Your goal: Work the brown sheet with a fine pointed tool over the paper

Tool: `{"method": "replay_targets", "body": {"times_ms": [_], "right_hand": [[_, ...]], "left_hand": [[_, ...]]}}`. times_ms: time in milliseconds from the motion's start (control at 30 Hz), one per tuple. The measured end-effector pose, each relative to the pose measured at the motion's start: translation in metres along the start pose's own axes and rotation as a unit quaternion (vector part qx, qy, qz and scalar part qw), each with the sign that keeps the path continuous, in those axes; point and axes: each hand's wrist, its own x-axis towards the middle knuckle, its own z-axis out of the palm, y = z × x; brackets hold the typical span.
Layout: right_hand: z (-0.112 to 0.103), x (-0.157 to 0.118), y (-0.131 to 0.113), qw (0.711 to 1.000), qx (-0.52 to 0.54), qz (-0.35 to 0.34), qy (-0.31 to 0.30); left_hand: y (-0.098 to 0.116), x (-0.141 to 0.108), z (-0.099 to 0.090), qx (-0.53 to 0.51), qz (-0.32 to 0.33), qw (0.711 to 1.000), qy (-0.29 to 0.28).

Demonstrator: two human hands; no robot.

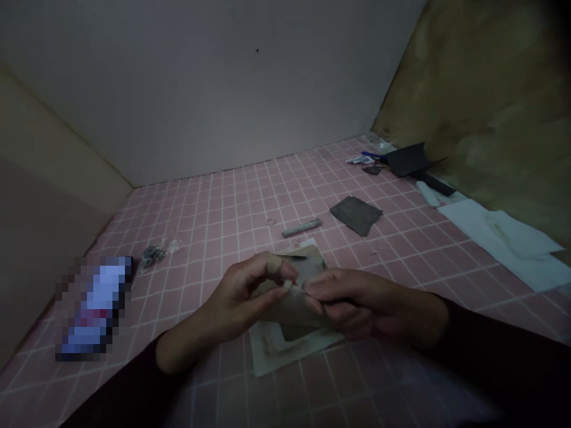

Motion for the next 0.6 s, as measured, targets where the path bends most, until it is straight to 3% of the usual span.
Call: {"method": "replay_targets", "body": {"times_ms": [67, 133, 233, 267, 300, 333, 400, 467, 533, 600], "right_hand": [[0.004, 0.000, 0.002, 0.996, -0.082, -0.018, 0.033], [0.008, 0.000, 0.006, 0.962, -0.241, -0.083, 0.096], [0.011, 0.002, 0.014, 0.819, -0.488, -0.234, 0.190], [0.012, 0.003, 0.015, 0.780, -0.526, -0.268, 0.206], [0.012, 0.003, 0.016, 0.767, -0.537, -0.281, 0.211], [0.011, 0.003, 0.016, 0.783, -0.519, -0.275, 0.206], [0.010, 0.003, 0.012, 0.874, -0.401, -0.211, 0.174], [0.007, 0.001, 0.006, 0.962, -0.217, -0.115, 0.118], [0.004, -0.001, 0.000, 0.995, -0.063, -0.039, 0.060], [0.000, -0.001, -0.003, 1.000, 0.009, -0.002, 0.018]], "left_hand": [[0.001, -0.001, 0.001, -0.009, -0.014, 1.000, 0.010], [0.001, -0.001, 0.003, -0.018, -0.029, 0.999, 0.015], [-0.002, 0.000, 0.007, -0.033, -0.060, 0.997, 0.033], [-0.003, 0.000, 0.007, -0.037, -0.068, 0.996, 0.039], [-0.004, 0.000, 0.007, -0.038, -0.074, 0.996, 0.044], [-0.005, 0.001, 0.007, -0.036, -0.073, 0.996, 0.046], [-0.005, 0.001, 0.006, -0.029, -0.063, 0.997, 0.041], [-0.004, 0.001, 0.004, -0.022, -0.039, 0.999, 0.031], [-0.002, 0.001, 0.002, -0.014, -0.013, 1.000, 0.018], [0.000, 0.001, 0.001, -0.003, 0.006, 1.000, 0.005]]}}
